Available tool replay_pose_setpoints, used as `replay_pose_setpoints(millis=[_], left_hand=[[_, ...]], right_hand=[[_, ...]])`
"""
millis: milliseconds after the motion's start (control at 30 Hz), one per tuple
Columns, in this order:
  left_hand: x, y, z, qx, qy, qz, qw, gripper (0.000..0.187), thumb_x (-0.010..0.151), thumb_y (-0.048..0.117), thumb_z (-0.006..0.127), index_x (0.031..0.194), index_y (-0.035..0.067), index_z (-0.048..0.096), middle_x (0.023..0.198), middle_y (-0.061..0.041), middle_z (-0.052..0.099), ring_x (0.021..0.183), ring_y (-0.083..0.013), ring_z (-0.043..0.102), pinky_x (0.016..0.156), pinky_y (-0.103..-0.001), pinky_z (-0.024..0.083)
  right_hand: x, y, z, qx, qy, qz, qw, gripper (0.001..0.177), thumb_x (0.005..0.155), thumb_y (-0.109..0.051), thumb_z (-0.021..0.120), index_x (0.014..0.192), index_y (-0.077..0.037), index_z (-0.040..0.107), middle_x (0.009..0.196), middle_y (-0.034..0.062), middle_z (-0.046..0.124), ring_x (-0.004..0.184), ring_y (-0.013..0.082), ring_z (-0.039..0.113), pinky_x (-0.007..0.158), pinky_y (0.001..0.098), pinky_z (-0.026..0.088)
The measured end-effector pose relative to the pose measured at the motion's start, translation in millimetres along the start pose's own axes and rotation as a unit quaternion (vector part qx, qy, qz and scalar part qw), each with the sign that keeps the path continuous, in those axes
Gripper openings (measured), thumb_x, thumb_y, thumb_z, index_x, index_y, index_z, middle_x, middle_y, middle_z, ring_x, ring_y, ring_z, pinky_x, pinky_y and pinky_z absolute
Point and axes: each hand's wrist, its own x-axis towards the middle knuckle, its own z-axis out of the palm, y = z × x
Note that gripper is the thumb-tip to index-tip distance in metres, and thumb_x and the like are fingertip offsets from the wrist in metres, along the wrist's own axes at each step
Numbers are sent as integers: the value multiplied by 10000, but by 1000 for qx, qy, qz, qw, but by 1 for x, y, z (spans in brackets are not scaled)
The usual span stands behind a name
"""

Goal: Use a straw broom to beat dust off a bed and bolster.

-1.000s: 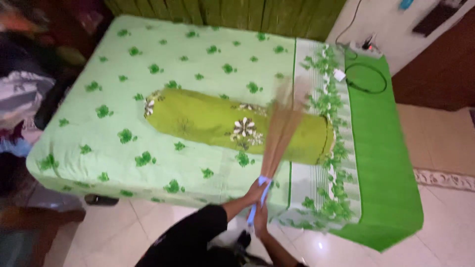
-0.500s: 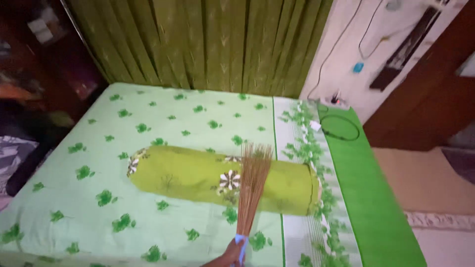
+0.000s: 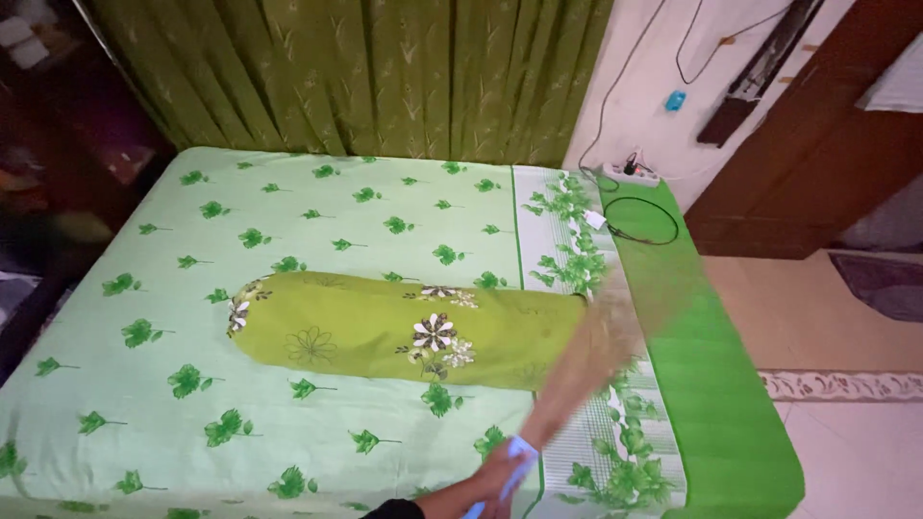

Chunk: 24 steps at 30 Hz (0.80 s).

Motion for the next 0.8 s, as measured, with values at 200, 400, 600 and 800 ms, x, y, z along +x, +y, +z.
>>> replay_pose_setpoints(millis=[200,400,600,800], left_hand=[[-29,11,-32,-96,321,17,942,336,988,389,628,1111,86,551,644,-95,560,467,-214,546,398,-369,439],[8,-12,-9,-31,148,-123,981,364,996,415,618,1149,93,542,684,-88,617,501,-232,595,421,-397,485],[0,10,39,142,-111,-50,982,430,1034,465,656,1178,69,570,761,-74,615,547,-177,577,470,-351,492],[-27,24,-25,91,38,32,995,440,996,459,710,1148,79,549,774,-37,609,570,-158,566,468,-343,469]], right_hand=[[49,169,-44,-44,-37,114,992,439,1066,-259,503,1464,-77,537,1233,130,616,1040,252,591,899,441,480],[4,-2,-25,-18,-19,261,965,415,1089,-347,470,1403,-103,589,1002,130,640,781,259,614,697,431,526],[-24,-34,-1,80,92,245,962,398,1083,-385,471,1348,-102,562,902,129,628,687,273,615,599,442,537],[11,103,10,181,182,239,937,394,1077,-423,472,1292,-100,535,802,129,615,592,286,616,501,453,548]])
